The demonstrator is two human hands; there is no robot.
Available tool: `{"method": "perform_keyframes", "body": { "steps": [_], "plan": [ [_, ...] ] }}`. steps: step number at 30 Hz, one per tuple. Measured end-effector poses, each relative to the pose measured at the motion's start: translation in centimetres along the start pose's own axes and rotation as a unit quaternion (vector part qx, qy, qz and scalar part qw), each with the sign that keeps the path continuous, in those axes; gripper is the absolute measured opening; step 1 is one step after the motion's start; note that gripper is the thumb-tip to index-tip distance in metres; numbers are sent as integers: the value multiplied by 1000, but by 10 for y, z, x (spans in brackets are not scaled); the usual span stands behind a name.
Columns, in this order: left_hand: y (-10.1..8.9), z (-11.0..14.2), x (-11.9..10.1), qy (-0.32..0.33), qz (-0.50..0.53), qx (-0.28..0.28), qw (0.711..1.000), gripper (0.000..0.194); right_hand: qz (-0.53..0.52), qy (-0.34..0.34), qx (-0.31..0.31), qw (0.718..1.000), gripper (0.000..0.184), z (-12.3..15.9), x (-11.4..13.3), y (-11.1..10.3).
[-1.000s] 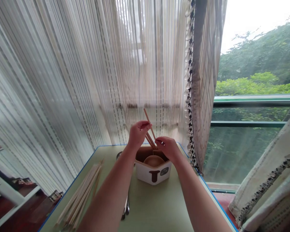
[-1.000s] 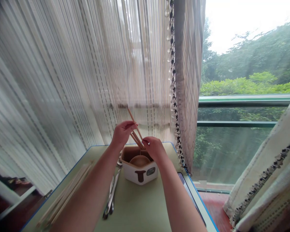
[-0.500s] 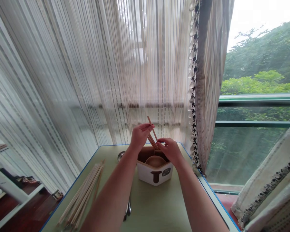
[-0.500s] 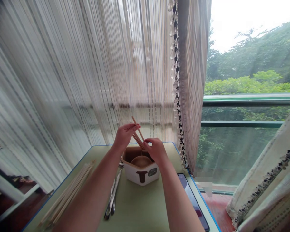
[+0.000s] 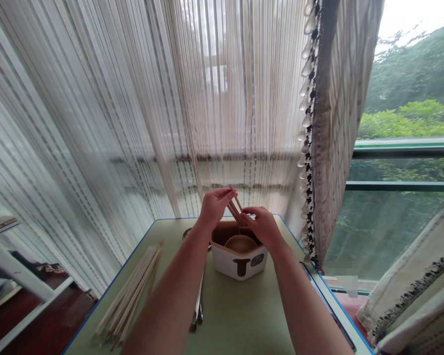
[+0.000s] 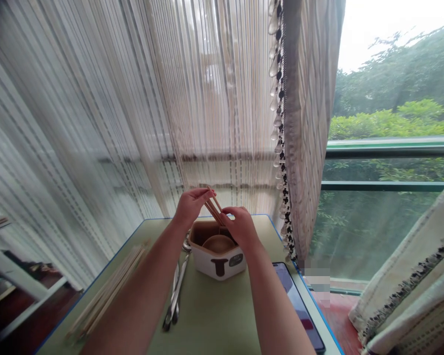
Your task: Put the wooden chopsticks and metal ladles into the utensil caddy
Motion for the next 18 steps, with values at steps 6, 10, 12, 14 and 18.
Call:
{"method": "perform_keyframes", "body": {
  "steps": [6, 10, 12, 14, 18],
  "plan": [
    [-1, 3, 8, -12, 28, -21, 999, 32, 32, -9, 13, 999, 18, 1, -2, 1],
    [-1, 4, 6, 2, 22, -22, 1000, 28, 64, -22, 14, 998, 18, 2, -4, -2],
    [0, 4, 5, -1, 20, -20, 1000, 27, 69, -18, 13, 997, 19, 2, -5, -4],
    [2, 5, 5, -4, 19, -17, 1000, 28, 65, -16, 17, 998, 21, 3, -5, -5],
    [4, 8, 7, -12, 14, -19, 1000, 28, 56, -8, 33, 998, 19, 5, -6, -7]
  ]
}}
Point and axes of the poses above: each hand's wrist, its own z-axis away from the middle knuckle, its own y-axis out of the palm, x = y × z, the point moved 2 cm from there along -z, towards the middle knuckle, and after that the axes turned 6 degrees about z, right-handed, at the moved point
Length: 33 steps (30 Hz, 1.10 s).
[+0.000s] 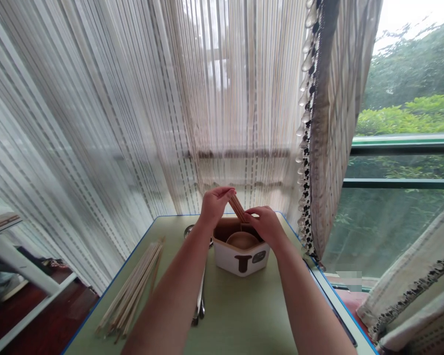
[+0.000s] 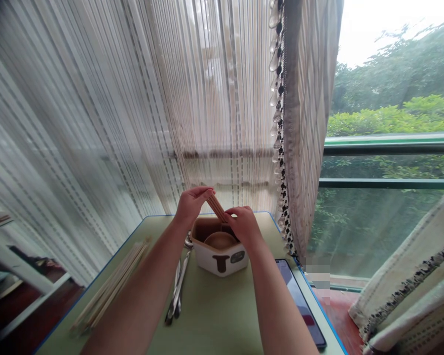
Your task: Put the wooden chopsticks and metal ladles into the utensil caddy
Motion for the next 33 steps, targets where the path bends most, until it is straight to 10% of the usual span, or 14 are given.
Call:
{"method": "perform_keyframes", "body": {
  "steps": [19, 27, 33],
  "plan": [
    [-1, 15, 4, -18, 7, -19, 1000, 40, 64, -18, 34, 997, 19, 2, -9, -4],
    [-74, 44, -12, 2, -39, -134, 990, 36, -31, -37, -138, 989, 26, 20, 30, -21],
    [-153, 71, -9, -44, -94, -222, 970, 30, -201, -86, -14, 976, 24, 46, 125, 5]
  ]
}}
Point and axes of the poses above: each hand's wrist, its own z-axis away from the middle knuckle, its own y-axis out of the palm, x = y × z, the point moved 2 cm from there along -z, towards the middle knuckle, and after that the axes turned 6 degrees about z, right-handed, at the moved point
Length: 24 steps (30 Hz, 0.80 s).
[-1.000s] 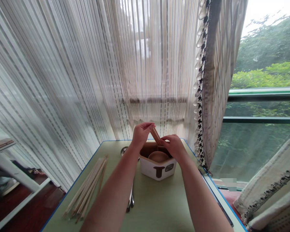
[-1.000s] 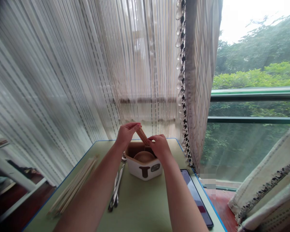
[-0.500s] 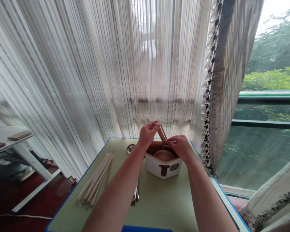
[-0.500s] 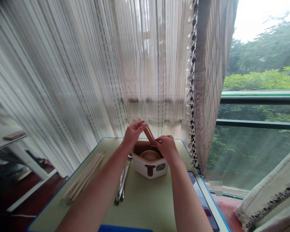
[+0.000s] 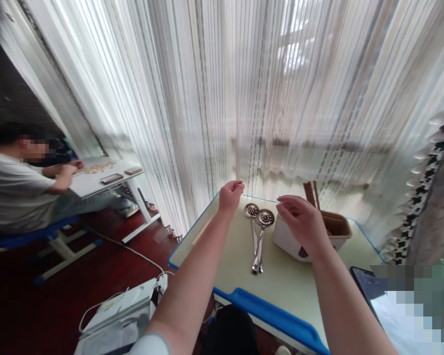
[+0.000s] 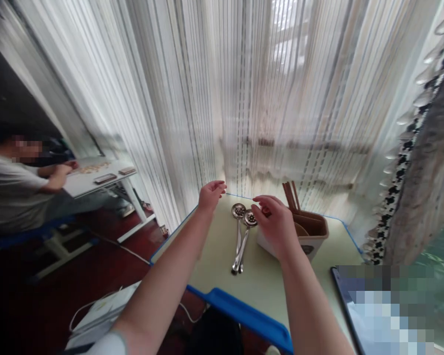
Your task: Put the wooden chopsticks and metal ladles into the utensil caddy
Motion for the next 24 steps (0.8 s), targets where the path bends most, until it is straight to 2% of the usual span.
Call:
{"method": "perform_keyframes", "body": {
  "steps": [3, 6, 9, 11, 16, 21, 24],
  "plan": [
    [-40, 7, 18, -47, -46, -45, 997, 26, -25, 26, 96, 995, 27, 8, 15, 51],
    [-75, 22, 35, -85, -73, -81, 990, 24, 3, 39, 180, 983, 26, 20, 14, 101],
    [-100, 40, 47, -94, -85, -101, 987, 23, 49, 13, 240, 969, 23, 36, 9, 141],
    [-110, 52, 53, -90, -83, -103, 987, 24, 66, -8, 270, 961, 23, 46, 5, 160],
    [-117, 75, 59, -56, -60, -81, 993, 28, 74, -62, 317, 943, 29, 65, 1, 180],
    [-118, 92, 59, -2, -98, -93, 991, 33, 103, -115, 346, 926, 29, 72, 0, 184],
    [-119, 100, 56, 11, -112, -100, 989, 35, 130, -114, 345, 922, 27, 72, 0, 186]
  ]
}}
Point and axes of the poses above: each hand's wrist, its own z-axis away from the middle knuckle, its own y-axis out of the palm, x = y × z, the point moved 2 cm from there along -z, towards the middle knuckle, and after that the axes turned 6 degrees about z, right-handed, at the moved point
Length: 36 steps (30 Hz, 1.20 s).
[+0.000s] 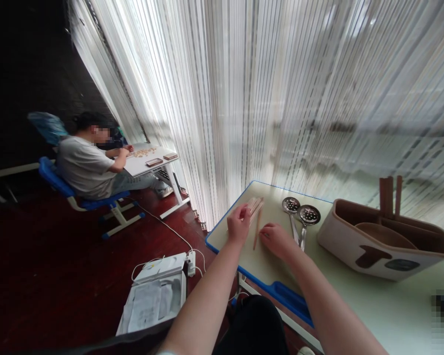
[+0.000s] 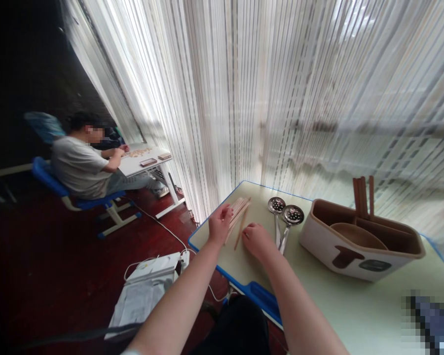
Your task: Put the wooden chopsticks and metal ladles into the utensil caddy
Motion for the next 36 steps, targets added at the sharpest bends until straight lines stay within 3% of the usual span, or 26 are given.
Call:
{"method": "perform_keyframes", "body": {
  "steps": [4, 7, 14, 20, 24, 27, 32, 34, 36],
  "plan": [
    [-4, 8, -4, 25, -12, -6, 1000, 35, 9, 9, -24, 1000, 29, -3, 5, 0],
    [-6, 11, -1, 35, -19, -16, 999, 34, 29, 5, 0, 1000, 28, -3, 7, 1],
    [-5, 12, 8, 44, -10, -30, 999, 33, 90, 161, 18, 983, 22, -2, -6, -3],
    [-4, 12, 11, 35, -4, -35, 999, 32, 53, 260, -4, 964, 23, -3, -18, -8],
    [-4, 12, 11, 34, 9, -33, 999, 30, -56, 301, -39, 951, 25, 5, -30, -17],
    [-3, 13, 9, 39, 10, -20, 999, 30, -188, 330, -60, 923, 28, 13, -35, -24],
    [5, 15, 2, 67, -12, 61, 996, 28, -274, 342, -80, 895, 21, 16, -33, -26],
    [7, 17, 0, 70, -13, 78, 994, 27, -339, 341, -70, 874, 18, 14, -31, -23],
    [8, 17, -1, 70, -16, 82, 994, 26, -434, 338, -57, 833, 14, 12, -30, -19]
  ]
}}
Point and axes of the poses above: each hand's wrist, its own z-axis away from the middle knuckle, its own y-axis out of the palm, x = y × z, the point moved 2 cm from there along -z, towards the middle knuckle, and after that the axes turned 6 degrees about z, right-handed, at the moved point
